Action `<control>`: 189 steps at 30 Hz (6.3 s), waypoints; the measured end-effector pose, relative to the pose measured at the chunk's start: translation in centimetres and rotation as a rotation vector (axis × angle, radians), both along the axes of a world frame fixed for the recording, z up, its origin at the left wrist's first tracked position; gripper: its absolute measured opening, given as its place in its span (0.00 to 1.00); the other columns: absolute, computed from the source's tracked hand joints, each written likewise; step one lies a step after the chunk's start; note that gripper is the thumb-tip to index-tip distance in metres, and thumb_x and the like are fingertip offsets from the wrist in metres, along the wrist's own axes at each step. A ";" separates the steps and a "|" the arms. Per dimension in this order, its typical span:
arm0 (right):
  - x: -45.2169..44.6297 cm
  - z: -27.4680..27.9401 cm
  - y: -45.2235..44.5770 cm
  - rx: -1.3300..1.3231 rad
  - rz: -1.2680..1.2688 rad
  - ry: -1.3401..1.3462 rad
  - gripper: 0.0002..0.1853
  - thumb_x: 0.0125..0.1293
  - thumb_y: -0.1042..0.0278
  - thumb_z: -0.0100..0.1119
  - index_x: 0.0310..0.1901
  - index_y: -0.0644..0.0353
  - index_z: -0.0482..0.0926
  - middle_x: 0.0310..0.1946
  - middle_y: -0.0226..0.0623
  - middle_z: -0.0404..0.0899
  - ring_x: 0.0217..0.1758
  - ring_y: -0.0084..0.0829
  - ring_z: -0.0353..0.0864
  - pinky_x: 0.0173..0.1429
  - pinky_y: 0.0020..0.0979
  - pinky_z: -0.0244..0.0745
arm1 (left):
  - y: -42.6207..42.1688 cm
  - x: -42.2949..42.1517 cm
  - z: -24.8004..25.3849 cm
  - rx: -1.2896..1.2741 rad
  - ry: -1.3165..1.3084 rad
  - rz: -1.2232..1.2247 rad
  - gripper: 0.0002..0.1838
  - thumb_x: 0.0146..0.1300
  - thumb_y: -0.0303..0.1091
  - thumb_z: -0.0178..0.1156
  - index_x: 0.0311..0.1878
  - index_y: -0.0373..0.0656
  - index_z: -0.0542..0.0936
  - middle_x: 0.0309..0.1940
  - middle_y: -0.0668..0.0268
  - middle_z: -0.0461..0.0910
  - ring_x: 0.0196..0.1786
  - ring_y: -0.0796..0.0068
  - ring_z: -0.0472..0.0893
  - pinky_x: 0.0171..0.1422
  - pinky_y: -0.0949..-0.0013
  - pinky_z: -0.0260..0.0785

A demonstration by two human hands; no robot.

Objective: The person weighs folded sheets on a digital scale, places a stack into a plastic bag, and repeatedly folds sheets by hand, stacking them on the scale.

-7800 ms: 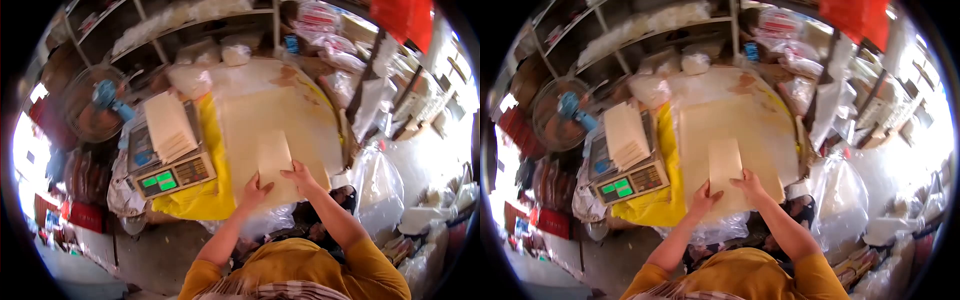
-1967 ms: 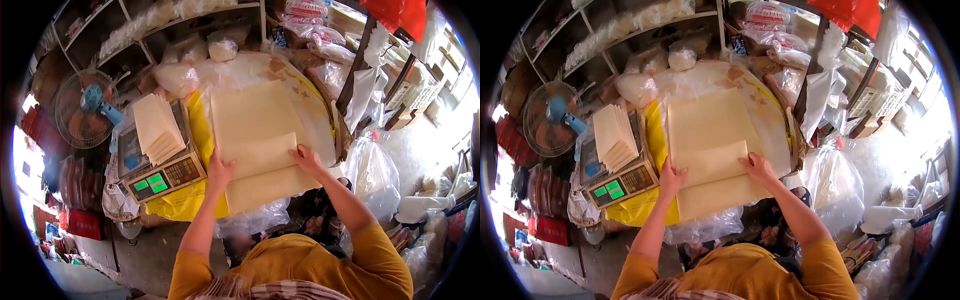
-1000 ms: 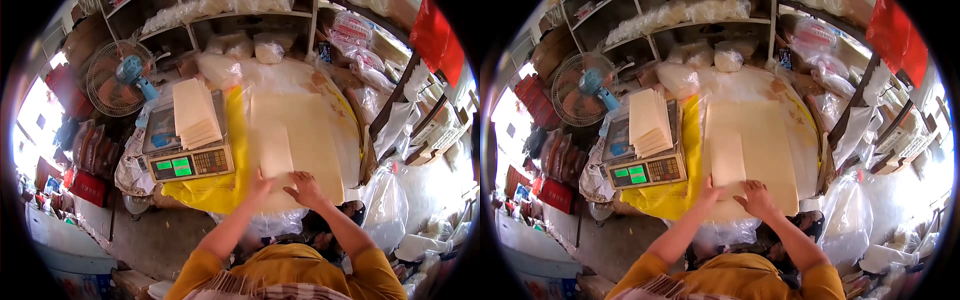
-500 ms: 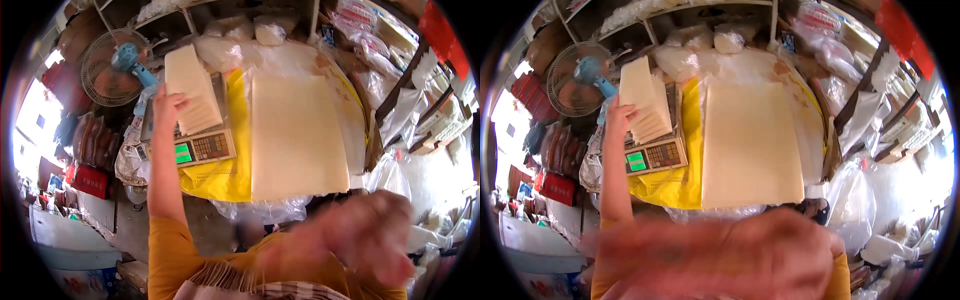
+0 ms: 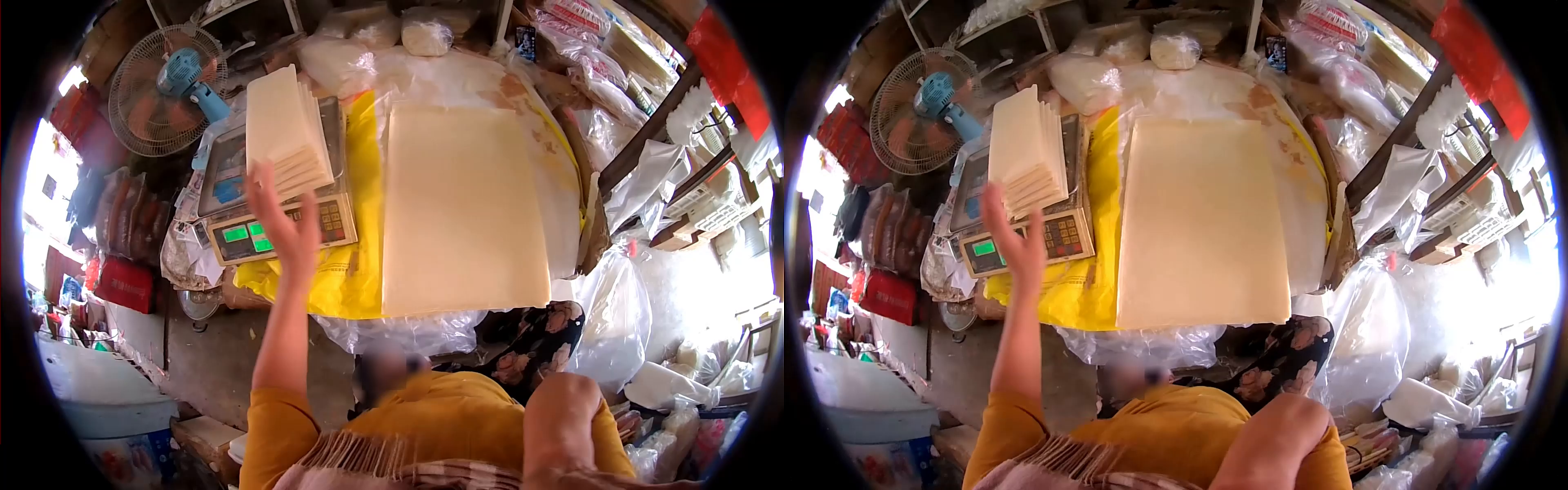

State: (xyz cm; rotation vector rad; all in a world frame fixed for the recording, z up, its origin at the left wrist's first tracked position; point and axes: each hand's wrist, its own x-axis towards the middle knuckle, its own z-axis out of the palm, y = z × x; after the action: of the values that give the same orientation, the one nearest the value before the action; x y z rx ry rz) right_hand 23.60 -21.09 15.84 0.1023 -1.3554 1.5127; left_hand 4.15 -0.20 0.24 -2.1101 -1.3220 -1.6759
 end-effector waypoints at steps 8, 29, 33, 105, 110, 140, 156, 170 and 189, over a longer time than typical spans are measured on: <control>1.9 -4.9 -1.6 -0.058 -0.280 -0.408 0.12 0.59 0.71 0.63 0.45 0.62 0.81 0.40 0.43 0.81 0.38 0.37 0.82 0.41 0.35 0.77 | -9.7 3.1 -13.1 -0.714 -0.305 -0.561 0.36 0.62 0.33 0.62 0.70 0.37 0.58 0.69 0.53 0.59 0.71 0.59 0.61 0.70 0.60 0.59; 0.2 -26.5 7.4 0.814 -0.880 -1.747 0.03 0.54 0.71 0.59 0.31 0.52 0.80 0.29 0.33 0.79 0.38 0.34 0.80 0.58 0.40 0.71 | -12.5 2.1 -14.9 -0.840 -0.250 -0.657 0.42 0.50 0.25 0.65 0.70 0.38 0.59 0.70 0.51 0.59 0.73 0.51 0.57 0.74 0.58 0.51; 7.6 -20.9 10.4 -0.658 -1.065 -1.176 0.10 0.57 0.70 0.62 0.40 0.61 0.81 0.41 0.37 0.83 0.45 0.35 0.81 0.58 0.29 0.72 | -12.6 2.0 -13.9 -0.617 0.042 -0.622 0.32 0.51 0.20 0.62 0.63 0.40 0.70 0.65 0.53 0.65 0.71 0.55 0.61 0.71 0.59 0.59; 13.7 -28.7 5.9 0.044 -1.388 -1.834 0.28 0.69 0.61 0.48 0.67 0.61 0.60 0.70 0.50 0.55 0.75 0.51 0.47 0.73 0.58 0.43 | -4.4 5.6 -13.4 -0.349 0.750 -0.444 0.23 0.56 0.37 0.60 0.55 0.40 0.74 0.59 0.55 0.72 0.65 0.56 0.68 0.69 0.50 0.56; 8.5 -21.6 6.6 0.098 -1.158 -1.454 0.28 0.66 0.65 0.51 0.67 0.60 0.61 0.66 0.50 0.61 0.71 0.50 0.58 0.69 0.59 0.52 | -5.0 4.3 -5.8 -0.641 0.808 -0.450 0.22 0.49 0.28 0.62 0.51 0.41 0.76 0.53 0.57 0.77 0.60 0.60 0.74 0.66 0.60 0.62; 13.2 -23.0 6.7 0.132 -1.345 -1.715 0.44 0.53 0.49 0.69 0.68 0.58 0.59 0.63 0.49 0.65 0.64 0.46 0.68 0.66 0.40 0.63 | -6.0 7.3 -11.3 -0.414 0.795 -0.417 0.37 0.48 0.46 0.69 0.61 0.41 0.71 0.62 0.52 0.68 0.67 0.51 0.64 0.71 0.47 0.51; 16.8 -24.1 9.6 -0.594 -1.258 -1.708 0.29 0.64 0.47 0.56 0.58 0.61 0.69 0.36 0.44 0.81 0.42 0.47 0.80 0.47 0.43 0.73 | -0.9 10.9 -13.7 -0.446 0.490 -0.297 0.33 0.60 0.48 0.60 0.65 0.40 0.66 0.66 0.52 0.64 0.69 0.56 0.63 0.74 0.48 0.49; 14.8 -24.2 8.0 -0.654 -1.398 -1.238 0.30 0.64 0.60 0.58 0.65 0.60 0.63 0.50 0.48 0.77 0.53 0.38 0.77 0.54 0.37 0.73 | -3.4 11.9 -9.7 -0.769 0.808 -0.189 0.31 0.60 0.56 0.57 0.60 0.42 0.72 0.49 0.54 0.76 0.55 0.53 0.75 0.63 0.47 0.62; 6.7 -20.1 8.1 -0.688 -0.654 -0.702 0.24 0.71 0.69 0.52 0.65 0.66 0.63 0.49 0.43 0.79 0.42 0.30 0.84 0.45 0.27 0.78 | 13.8 -6.0 5.1 -0.556 -0.781 -0.535 0.35 0.51 0.19 0.56 0.68 0.35 0.64 0.50 0.62 0.79 0.46 0.72 0.79 0.51 0.68 0.73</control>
State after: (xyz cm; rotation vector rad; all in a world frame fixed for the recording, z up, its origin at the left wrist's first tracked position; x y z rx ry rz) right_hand 30.31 -13.00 -4.27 -1.2788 -1.1155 1.3834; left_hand -1.84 13.55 5.32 -2.3303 -1.6511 -2.8459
